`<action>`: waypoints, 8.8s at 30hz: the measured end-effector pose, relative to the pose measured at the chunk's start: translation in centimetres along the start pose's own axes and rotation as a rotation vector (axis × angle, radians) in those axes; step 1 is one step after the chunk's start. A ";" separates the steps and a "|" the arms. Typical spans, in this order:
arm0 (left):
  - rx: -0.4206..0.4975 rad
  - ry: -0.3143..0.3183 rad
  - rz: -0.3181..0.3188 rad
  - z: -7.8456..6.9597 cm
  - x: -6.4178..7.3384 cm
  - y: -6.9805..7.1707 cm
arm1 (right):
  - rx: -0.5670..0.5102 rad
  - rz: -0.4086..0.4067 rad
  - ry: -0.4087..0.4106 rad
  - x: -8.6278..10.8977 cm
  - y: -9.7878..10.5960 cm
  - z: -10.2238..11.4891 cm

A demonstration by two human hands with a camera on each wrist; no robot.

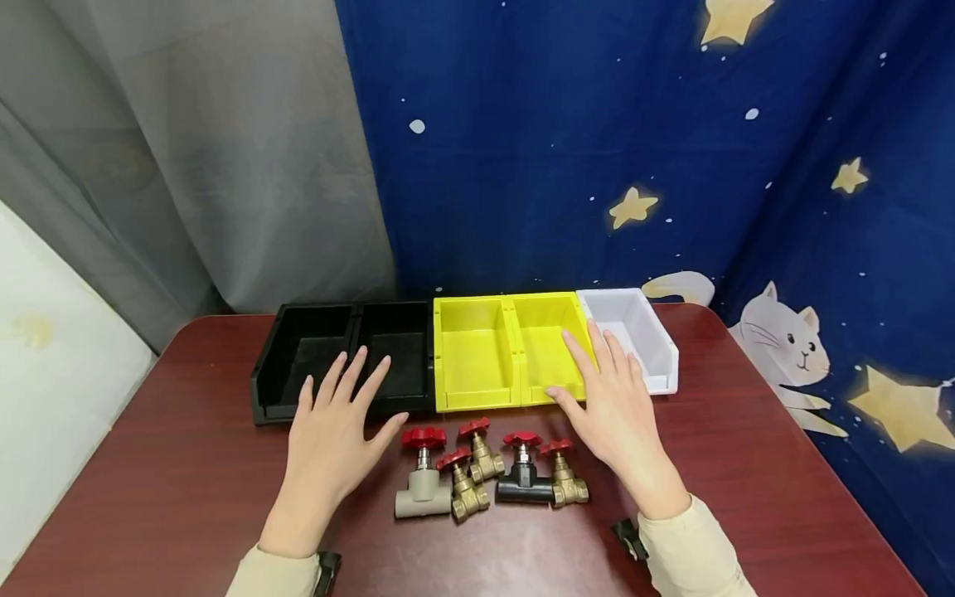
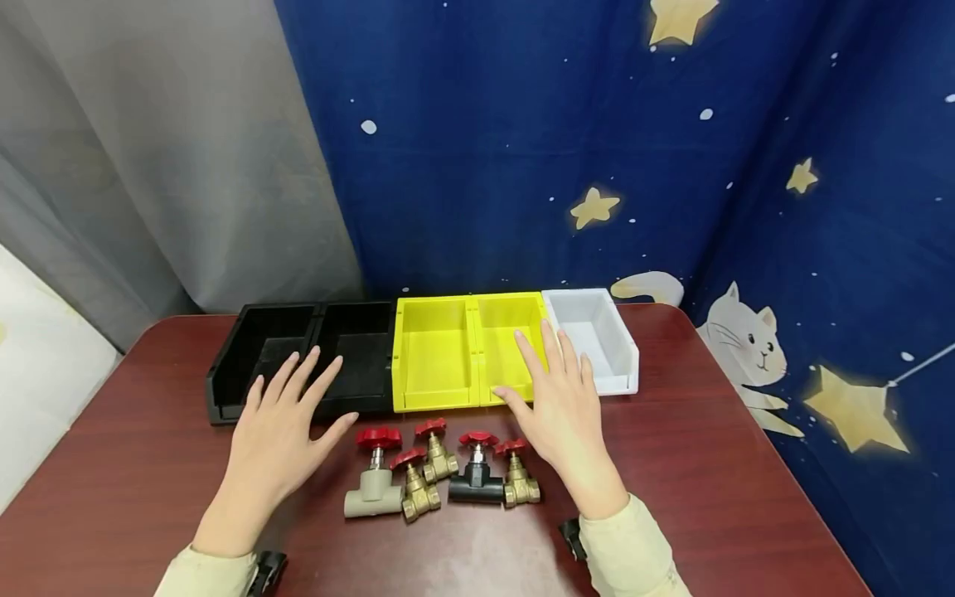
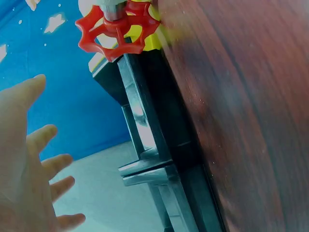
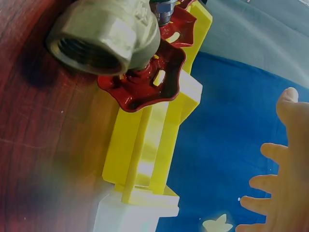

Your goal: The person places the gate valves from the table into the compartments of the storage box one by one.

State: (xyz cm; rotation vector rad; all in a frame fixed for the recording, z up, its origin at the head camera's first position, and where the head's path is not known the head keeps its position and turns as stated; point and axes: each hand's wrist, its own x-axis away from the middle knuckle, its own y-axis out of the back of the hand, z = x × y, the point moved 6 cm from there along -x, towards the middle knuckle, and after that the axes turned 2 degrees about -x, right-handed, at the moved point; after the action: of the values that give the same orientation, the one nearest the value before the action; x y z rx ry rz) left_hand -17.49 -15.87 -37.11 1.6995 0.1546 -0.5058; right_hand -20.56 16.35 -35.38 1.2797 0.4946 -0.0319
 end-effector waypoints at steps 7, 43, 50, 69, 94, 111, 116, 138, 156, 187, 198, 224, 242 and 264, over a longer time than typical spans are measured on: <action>0.013 -0.005 0.032 1.4 -0.7 -0.1 | -0.016 0.000 0.003 -0.3 0.6 -0.3; 0.219 0.163 0.261 9.8 -1.1 -0.3 | -0.138 -0.019 0.012 -0.1 2.6 -0.2; 0.246 0.185 0.263 10.2 -0.8 -0.6 | -0.164 -0.006 0.081 -0.3 3.2 0.5; 0.253 0.196 0.240 9.7 -0.2 -1.6 | -0.152 0.105 0.287 1.6 3.1 1.7; 0.260 0.191 0.266 10.1 0.0 -1.9 | 0.000 0.321 0.450 5.0 -1.2 1.1; 0.253 0.203 0.278 9.9 0.1 -1.9 | 0.025 0.402 0.521 5.7 -3.7 1.5; 0.253 0.194 0.272 10.0 0.0 -2.0 | 0.043 0.386 0.527 5.8 -4.0 1.4; 0.261 0.196 0.266 10.0 0.1 -2.0 | 0.018 0.325 0.486 3.9 -1.9 -0.3; 0.263 0.193 0.268 10.0 0.1 -1.9 | 0.080 0.203 0.383 -1.7 3.5 -4.7; 0.256 0.191 0.250 9.7 0.2 -1.8 | 0.241 0.346 0.287 -8.8 0.3 -12.3; 0.245 0.189 0.260 9.7 0.1 -1.8 | 0.221 0.415 0.209 -10.0 -2.7 -13.0; 0.243 0.185 0.263 9.8 0.1 -2.0 | 0.114 0.501 0.067 -9.0 -6.0 -13.6; 0.242 0.189 0.253 9.6 0.1 -1.7 | -0.002 0.441 0.006 -8.0 -2.1 -12.7; 0.243 0.187 0.248 9.9 0.2 -1.9 | -0.053 0.144 0.059 -3.2 2.1 -7.6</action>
State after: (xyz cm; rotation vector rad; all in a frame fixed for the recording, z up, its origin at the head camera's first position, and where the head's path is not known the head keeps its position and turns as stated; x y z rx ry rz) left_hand -20.46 -25.01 -40.00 1.9717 0.0161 -0.1852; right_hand -25.37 23.18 -33.82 1.2641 0.4500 0.1394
